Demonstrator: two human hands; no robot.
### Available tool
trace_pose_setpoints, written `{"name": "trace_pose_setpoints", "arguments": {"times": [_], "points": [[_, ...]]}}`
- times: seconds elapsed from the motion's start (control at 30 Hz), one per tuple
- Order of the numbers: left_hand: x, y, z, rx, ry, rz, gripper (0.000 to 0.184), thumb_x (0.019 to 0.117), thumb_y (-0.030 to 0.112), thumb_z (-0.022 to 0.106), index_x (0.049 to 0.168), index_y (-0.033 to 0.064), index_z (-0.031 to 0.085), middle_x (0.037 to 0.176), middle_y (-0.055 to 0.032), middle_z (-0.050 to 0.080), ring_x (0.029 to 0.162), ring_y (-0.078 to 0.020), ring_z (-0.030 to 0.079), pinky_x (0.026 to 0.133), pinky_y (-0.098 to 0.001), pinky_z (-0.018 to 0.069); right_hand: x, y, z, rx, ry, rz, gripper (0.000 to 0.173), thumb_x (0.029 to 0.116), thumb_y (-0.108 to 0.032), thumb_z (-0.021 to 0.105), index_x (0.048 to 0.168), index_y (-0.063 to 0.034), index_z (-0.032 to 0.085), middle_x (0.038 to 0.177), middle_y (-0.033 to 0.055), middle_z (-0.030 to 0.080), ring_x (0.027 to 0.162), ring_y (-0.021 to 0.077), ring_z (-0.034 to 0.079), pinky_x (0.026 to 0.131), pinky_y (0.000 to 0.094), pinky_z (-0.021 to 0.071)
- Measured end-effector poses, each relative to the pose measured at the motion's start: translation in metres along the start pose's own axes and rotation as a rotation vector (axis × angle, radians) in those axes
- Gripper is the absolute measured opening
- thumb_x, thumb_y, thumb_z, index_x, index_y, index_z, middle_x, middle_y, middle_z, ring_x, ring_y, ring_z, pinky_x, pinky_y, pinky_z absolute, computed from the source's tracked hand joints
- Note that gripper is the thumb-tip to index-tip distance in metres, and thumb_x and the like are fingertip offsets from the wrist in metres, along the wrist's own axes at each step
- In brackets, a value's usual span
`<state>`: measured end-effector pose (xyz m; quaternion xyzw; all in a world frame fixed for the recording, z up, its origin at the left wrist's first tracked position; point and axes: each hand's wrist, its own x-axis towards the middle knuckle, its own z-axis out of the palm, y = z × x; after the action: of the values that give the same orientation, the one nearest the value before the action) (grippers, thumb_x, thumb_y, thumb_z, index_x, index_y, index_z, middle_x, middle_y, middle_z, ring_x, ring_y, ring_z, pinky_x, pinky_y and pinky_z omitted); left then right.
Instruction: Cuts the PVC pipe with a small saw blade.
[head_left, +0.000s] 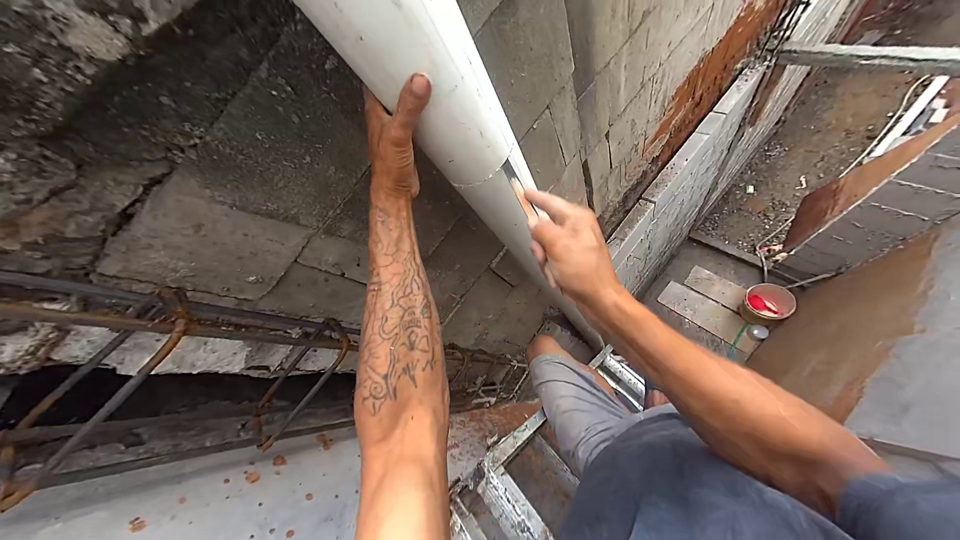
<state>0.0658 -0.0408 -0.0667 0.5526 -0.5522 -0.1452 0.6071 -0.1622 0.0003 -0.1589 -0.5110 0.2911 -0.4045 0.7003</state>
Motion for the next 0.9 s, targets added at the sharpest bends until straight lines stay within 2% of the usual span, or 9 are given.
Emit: {"name": "trace_pose_setpoints", "arguments": {"times": [0.1, 0.17, 0.2, 0.27, 0.4, 0.53, 0.7, 0.83, 0.9], "points": [[0.004, -0.007, -0.009, -0.045, -0.054, -0.04, 0.087, 0.0885, 0.061, 0.063, 0.147, 0.0028, 0.035, 0.13, -0.0063, 0.061, 0.118, -0.0126, 0.061, 0.104, -0.0351, 0.0512, 0.009, 0.003, -0.001, 0.023, 0.016, 0.009, 0.045, 0.1052, -0.006, 0.046, 0.15, -0.0051, 0.052, 0.059, 0.0008, 0.05, 0.039, 0.0073, 0.037, 0.035, 0.0237, 0.0332], [0.006, -0.009, -0.016, -0.095, -0.101, -0.096, 0.075, 0.1039, 0.061, 0.025, 0.154, 0.0057, 0.031, 0.144, -0.0109, 0.054, 0.13, -0.0192, 0.055, 0.11, -0.041, 0.0472, 0.019, 0.001, 0.005, 0.044, 0.013, -0.004, 0.046, 0.1037, -0.005, 0.046, 0.15, -0.0032, 0.051, 0.059, 0.0013, 0.049, 0.039, 0.0081, 0.037, 0.035, 0.0247, 0.0331], [0.009, -0.008, -0.019, -0.14, -0.079, -0.144, 0.08, 0.1039, 0.063, 0.008, 0.154, 0.007, 0.036, 0.144, -0.0118, 0.056, 0.13, -0.0215, 0.056, 0.109, -0.0429, 0.048, 0.013, 0.0, 0.005, 0.036, -0.002, 0.001, 0.047, 0.1048, -0.008, 0.045, 0.151, -0.0062, 0.051, 0.059, 0.0017, 0.048, 0.038, 0.009, 0.036, 0.035, 0.025, 0.0324], [0.02, -0.003, -0.02, -0.236, -0.051, -0.228, 0.085, 0.1015, 0.064, -0.004, 0.152, 0.0118, 0.039, 0.142, -0.0105, 0.058, 0.129, -0.0228, 0.058, 0.107, -0.0451, 0.0496, -0.007, 0.001, -0.004, -0.009, -0.025, 0.001, 0.046, 0.1072, -0.014, 0.043, 0.153, -0.0145, 0.05, 0.057, 0.0025, 0.048, 0.036, 0.0101, 0.037, 0.033, 0.0251, 0.0343], [0.031, -0.006, -0.016, -0.273, 0.011, -0.337, 0.069, 0.1079, 0.05, -0.003, 0.137, 0.0141, 0.048, 0.124, -0.0087, 0.065, 0.117, -0.0225, 0.063, 0.097, -0.0458, 0.0538, 0.011, 0.003, -0.005, -0.021, -0.003, -0.004, 0.044, 0.1059, -0.009, 0.045, 0.15, -0.0068, 0.053, 0.055, 0.0024, 0.048, 0.036, 0.0093, 0.035, 0.034, 0.0248, 0.0307], [0.035, 0.004, -0.027, -0.221, -0.021, -0.468, 0.056, 0.1104, 0.04, 0.005, 0.125, 0.0154, 0.053, 0.112, -0.0054, 0.069, 0.106, -0.0206, 0.067, 0.092, -0.0441, 0.0558, -0.002, -0.001, -0.007, -0.013, -0.012, 0.043, 0.046, 0.1069, -0.011, 0.045, 0.153, -0.0133, 0.051, 0.057, 0.0029, 0.049, 0.036, 0.0099, 0.038, 0.033, 0.0248, 0.0338], [0.046, 0.017, -0.045, -0.194, -0.286, -0.593, 0.067, 0.1062, 0.045, -0.004, 0.114, 0.02, 0.058, 0.105, -0.0037, 0.072, 0.099, -0.0198, 0.07, 0.087, -0.0418, 0.058, 0.02, -0.001, -0.003, 0.036, 0.006, 0.022, 0.045, 0.105, -0.006, 0.046, 0.149, -0.0048, 0.053, 0.055, 0.0012, 0.047, 0.036, 0.0078, 0.034, 0.033, 0.0231, 0.0293], [0.058, 0.026, -0.053, -0.21, -0.407, -0.611, 0.074, 0.1025, 0.051, -0.008, 0.11, 0.023, 0.06, 0.102, -0.0024, 0.073, 0.097, -0.0181, 0.07, 0.084, -0.0393, 0.0589, 0.013, 0.004, -0.014, 0.064, -0.013, 0.044, 0.046, 0.1071, -0.011, 0.045, 0.152, -0.0138, 0.052, 0.055, 0.0027, 0.046, 0.036, 0.0086, 0.035, 0.033, 0.0224, 0.0309], [0.07, 0.034, -0.054, -0.217, -0.399, -0.634, 0.081, 0.1001, 0.057, -0.012, 0.109, 0.0234, 0.061, 0.1, -0.0029, 0.073, 0.095, -0.0184, 0.071, 0.082, -0.0395, 0.06, 0.014, 0.006, -0.018, 0.052, -0.014, 0.028, 0.045, 0.1066, -0.009, 0.046, 0.151, -0.0127, 0.054, 0.054, 0.0022, 0.047, 0.036, 0.0076, 0.035, 0.034, 0.0213, 0.0307]]}}
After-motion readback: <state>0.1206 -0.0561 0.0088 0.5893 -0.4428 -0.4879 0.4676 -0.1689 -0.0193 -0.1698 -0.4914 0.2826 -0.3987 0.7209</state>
